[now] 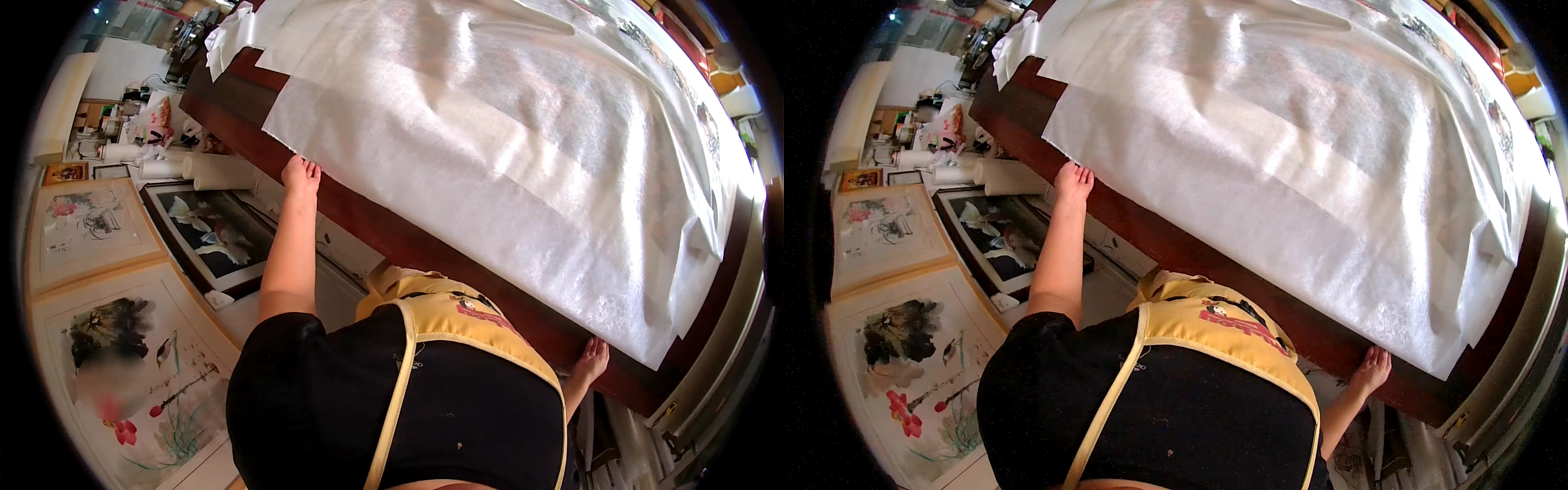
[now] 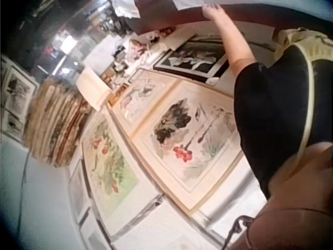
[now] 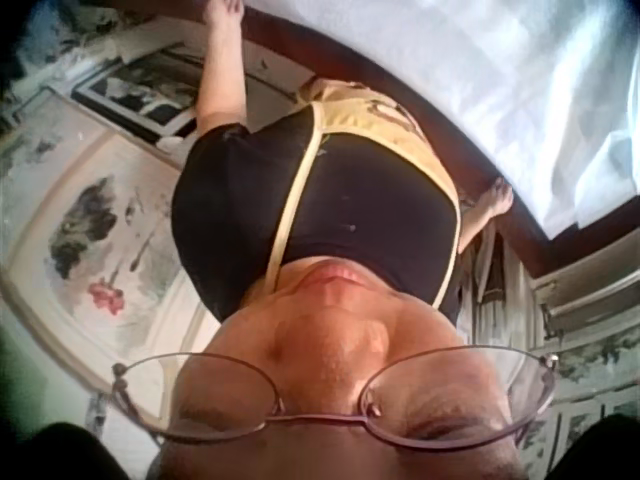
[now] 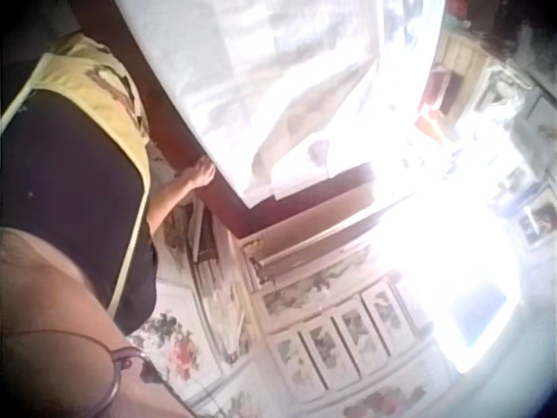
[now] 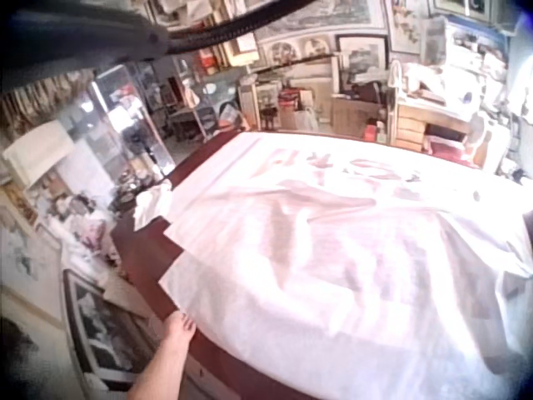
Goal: The person unrolls a large sheet of translucent paper over a landscape painting laid on a wooden table. They measure the paper with a tape measure, cut it to size using scissors, and then trim the edges with a utility knife. The person also handles a roll of white paper and a strip of beige paper during the process.
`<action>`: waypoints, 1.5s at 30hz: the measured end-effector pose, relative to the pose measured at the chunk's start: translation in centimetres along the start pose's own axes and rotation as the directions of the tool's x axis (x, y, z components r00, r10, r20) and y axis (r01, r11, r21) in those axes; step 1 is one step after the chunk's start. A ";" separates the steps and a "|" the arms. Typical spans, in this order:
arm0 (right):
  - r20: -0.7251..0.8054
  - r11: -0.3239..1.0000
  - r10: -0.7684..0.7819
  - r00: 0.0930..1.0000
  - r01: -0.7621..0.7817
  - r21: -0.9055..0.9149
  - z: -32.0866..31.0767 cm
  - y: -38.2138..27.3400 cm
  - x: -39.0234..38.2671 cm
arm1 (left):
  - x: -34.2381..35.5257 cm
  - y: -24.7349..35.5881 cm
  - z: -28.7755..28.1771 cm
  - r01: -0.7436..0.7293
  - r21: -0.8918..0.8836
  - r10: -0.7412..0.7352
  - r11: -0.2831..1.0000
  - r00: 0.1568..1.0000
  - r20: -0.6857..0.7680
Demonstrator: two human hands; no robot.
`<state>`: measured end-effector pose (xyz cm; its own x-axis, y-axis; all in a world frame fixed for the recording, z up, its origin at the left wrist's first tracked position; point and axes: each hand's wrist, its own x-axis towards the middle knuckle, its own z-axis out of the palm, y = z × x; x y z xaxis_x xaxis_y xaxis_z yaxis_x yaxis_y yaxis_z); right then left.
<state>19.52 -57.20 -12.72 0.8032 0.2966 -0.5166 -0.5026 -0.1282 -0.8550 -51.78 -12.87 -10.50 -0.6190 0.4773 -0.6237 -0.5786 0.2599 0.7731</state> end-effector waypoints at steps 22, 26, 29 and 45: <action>0.755 0.743 0.013 0.656 -0.511 0.432 22.7 -1.4 -10.8 | 3.3 1.8 2.6 -0.020 0.151 -0.044 0.988 0.911 0.410; 0.765 0.370 -0.047 0.642 -0.700 0.611 24.4 -1.9 -8.5 | 6.1 2.7 2.1 -0.030 0.003 0.025 1.000 0.897 0.442; 0.617 0.436 -0.128 0.776 -0.515 0.738 21.8 -0.9 -6.2 | 4.0 2.6 3.9 -0.134 0.047 0.101 0.990 0.894 0.436; -0.325 0.772 -0.071 0.943 0.258 0.581 3.8 -18.2 9.6 | 11.0 8.6 17.9 -0.223 0.039 0.146 0.974 0.750 0.646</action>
<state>35.18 -48.43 -1.94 0.8969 -0.0186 -0.4419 -0.3666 0.5277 -0.7662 -54.04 9.61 -8.64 -0.2054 0.9377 -0.2803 -0.4051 0.1792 0.8965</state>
